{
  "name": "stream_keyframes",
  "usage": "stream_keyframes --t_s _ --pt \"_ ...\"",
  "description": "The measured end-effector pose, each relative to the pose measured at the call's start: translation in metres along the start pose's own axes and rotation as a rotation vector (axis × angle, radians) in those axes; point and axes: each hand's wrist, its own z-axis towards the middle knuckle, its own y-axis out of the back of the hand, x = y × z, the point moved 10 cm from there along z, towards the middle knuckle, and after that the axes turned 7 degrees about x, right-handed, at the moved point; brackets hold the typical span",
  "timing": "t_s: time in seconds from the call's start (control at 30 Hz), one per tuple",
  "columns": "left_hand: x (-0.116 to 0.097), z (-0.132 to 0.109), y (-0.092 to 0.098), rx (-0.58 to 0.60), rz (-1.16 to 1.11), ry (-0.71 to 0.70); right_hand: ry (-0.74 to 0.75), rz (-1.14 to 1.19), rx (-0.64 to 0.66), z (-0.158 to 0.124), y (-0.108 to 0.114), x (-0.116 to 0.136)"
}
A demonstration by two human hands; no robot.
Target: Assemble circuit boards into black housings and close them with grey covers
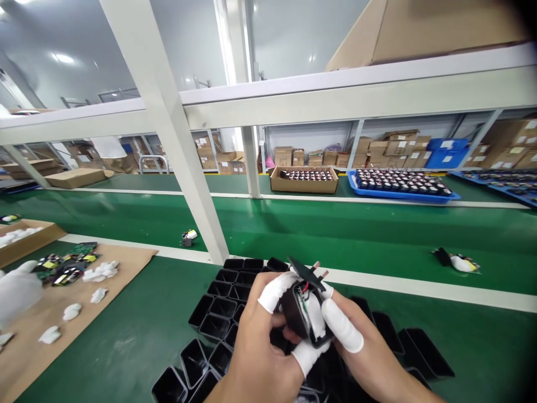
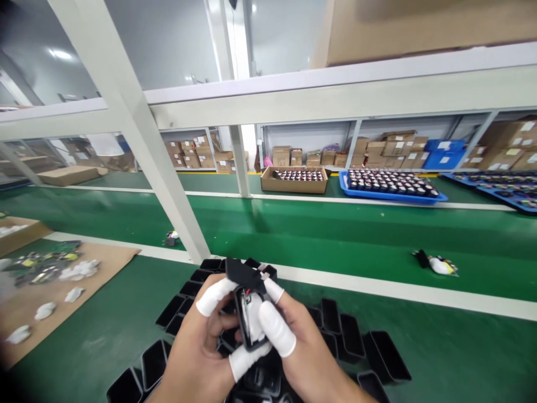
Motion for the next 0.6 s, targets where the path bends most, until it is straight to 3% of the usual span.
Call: stream_keyframes --t_s 0.13,0.27,0.37,0.47,0.6 --pt "-0.007 -0.004 0.001 -0.016 0.153 -0.061 -0.009 0.019 0.001 0.002 0.0 -0.003" --pt "-0.006 0.0 0.001 0.014 0.153 -0.031 -0.049 -0.065 0.061 0.005 0.005 -0.006" --pt "-0.006 0.004 0.017 -0.075 0.264 -0.012 0.113 -0.393 -0.083 -0.002 0.028 0.014" --pt "-0.009 0.002 0.032 -0.172 0.471 -0.01 0.32 -0.64 -0.11 -0.015 0.028 0.029" --pt "-0.021 -0.005 0.026 -0.138 0.542 -0.121 0.168 -0.409 -0.033 -0.009 0.024 0.003"
